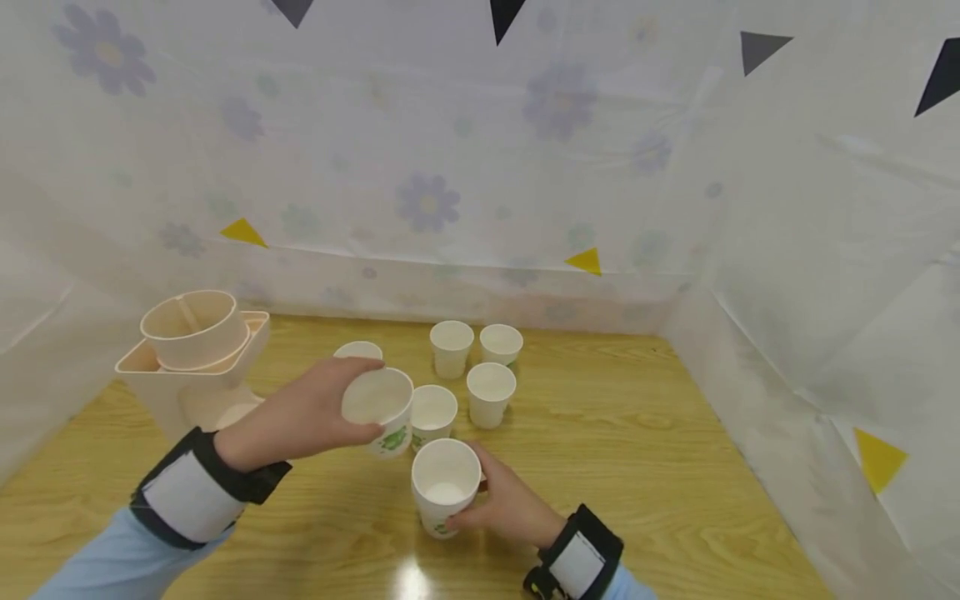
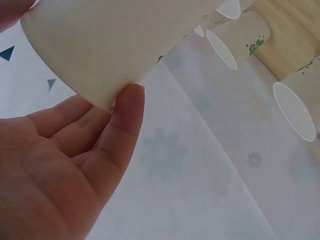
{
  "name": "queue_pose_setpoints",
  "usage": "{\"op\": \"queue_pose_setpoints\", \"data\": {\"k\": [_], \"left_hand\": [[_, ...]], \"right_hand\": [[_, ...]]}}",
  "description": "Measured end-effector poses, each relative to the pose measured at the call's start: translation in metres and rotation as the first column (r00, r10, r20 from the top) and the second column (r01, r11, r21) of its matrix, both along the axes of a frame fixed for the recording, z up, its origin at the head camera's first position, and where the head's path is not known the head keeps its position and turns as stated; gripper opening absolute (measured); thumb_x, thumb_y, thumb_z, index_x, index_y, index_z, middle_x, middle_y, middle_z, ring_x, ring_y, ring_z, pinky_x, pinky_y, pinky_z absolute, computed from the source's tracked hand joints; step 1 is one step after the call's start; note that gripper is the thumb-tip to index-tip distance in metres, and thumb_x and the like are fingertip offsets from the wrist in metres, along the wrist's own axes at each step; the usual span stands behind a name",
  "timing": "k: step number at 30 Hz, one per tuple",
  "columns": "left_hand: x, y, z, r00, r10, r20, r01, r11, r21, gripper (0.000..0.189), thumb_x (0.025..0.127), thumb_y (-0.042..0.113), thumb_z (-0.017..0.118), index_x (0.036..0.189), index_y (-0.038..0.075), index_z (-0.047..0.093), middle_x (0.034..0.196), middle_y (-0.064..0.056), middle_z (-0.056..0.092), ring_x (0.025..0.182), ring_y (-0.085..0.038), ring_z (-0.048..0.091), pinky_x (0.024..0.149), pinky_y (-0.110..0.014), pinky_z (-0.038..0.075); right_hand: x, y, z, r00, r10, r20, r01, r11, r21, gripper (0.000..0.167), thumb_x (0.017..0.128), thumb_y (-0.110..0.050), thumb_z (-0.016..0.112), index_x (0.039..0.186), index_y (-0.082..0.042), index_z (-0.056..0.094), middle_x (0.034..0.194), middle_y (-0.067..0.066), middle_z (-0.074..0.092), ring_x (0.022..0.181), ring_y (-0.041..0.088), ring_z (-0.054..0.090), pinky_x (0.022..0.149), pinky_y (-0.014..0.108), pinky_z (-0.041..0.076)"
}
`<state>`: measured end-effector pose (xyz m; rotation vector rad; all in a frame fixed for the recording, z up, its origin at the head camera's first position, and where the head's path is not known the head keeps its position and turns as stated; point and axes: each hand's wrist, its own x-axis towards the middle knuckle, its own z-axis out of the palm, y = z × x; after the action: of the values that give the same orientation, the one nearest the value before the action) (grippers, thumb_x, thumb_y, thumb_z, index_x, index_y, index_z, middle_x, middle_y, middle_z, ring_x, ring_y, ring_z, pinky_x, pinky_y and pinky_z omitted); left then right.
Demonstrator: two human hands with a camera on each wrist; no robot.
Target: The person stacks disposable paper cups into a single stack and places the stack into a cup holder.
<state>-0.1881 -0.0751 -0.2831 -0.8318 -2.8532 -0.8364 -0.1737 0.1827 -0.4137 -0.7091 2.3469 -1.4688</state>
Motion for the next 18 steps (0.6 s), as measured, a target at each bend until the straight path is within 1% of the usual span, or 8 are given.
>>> {"op": "queue_pose_setpoints", "data": {"k": [2,7,9,13,18], "left_hand": [[0.0,0.0,-0.001,1.0,0.0,-0.003,0.0,1.0,-0.003,0.059,0.071,0.023,0.074,0.12,-0.004,0.053,0.103,-0.014,0.061,0.087,-0.023,0.055,0.073,-0.034,0.046],[-0.001,-0.003,-0.004,1.0,0.01,0.008,-0.009,1.0,-0.023,0.063,0.071,0.024,0.073,0.123,-0.005,0.052,0.109,-0.015,0.062,0.091,-0.024,0.056,0.077,-0.036,0.047],[-0.001,-0.005,-0.005,1.0,0.016,0.012,-0.015,0.999,-0.035,0.064,0.072,0.024,0.073,0.124,-0.005,0.051,0.113,-0.017,0.061,0.096,-0.025,0.057,0.081,-0.038,0.047],[-0.002,-0.008,-0.008,1.0,0.021,0.016,-0.02,0.998,-0.061,0.064,0.071,0.023,0.073,0.125,-0.005,0.051,0.117,-0.019,0.06,0.099,-0.027,0.057,0.084,-0.041,0.047],[-0.002,-0.011,-0.011,0.999,0.011,0.031,-0.009,0.998,-0.057,0.062,0.069,0.018,0.07,0.123,-0.005,0.052,0.112,-0.016,0.061,0.091,-0.024,0.057,0.077,-0.038,0.047]], "right_hand": [[0.0,0.0,0.0,1.0,-0.001,0.001,0.001,1.0,-0.001,0.076,0.072,-0.02,0.079,0.135,-0.009,0.038,0.129,0.009,0.051,0.117,0.027,0.049,0.093,0.039,0.042],[0.001,-0.001,0.001,1.0,-0.002,0.004,0.002,1.0,0.001,0.076,0.072,-0.02,0.079,0.135,-0.009,0.038,0.13,0.009,0.051,0.117,0.026,0.049,0.093,0.039,0.041],[0.001,-0.001,0.001,1.0,-0.001,0.003,0.001,1.0,0.003,0.076,0.072,-0.02,0.079,0.135,-0.009,0.038,0.13,0.009,0.051,0.117,0.026,0.048,0.093,0.04,0.041],[0.0,-0.001,0.002,1.0,0.001,0.007,-0.001,1.0,0.002,0.076,0.072,-0.02,0.079,0.135,-0.01,0.038,0.131,0.009,0.051,0.118,0.028,0.048,0.093,0.043,0.04],[0.001,-0.001,0.002,1.0,0.004,0.012,-0.004,1.0,-0.002,0.076,0.073,-0.02,0.078,0.136,-0.01,0.037,0.131,0.008,0.05,0.119,0.027,0.047,0.093,0.044,0.039]]}}
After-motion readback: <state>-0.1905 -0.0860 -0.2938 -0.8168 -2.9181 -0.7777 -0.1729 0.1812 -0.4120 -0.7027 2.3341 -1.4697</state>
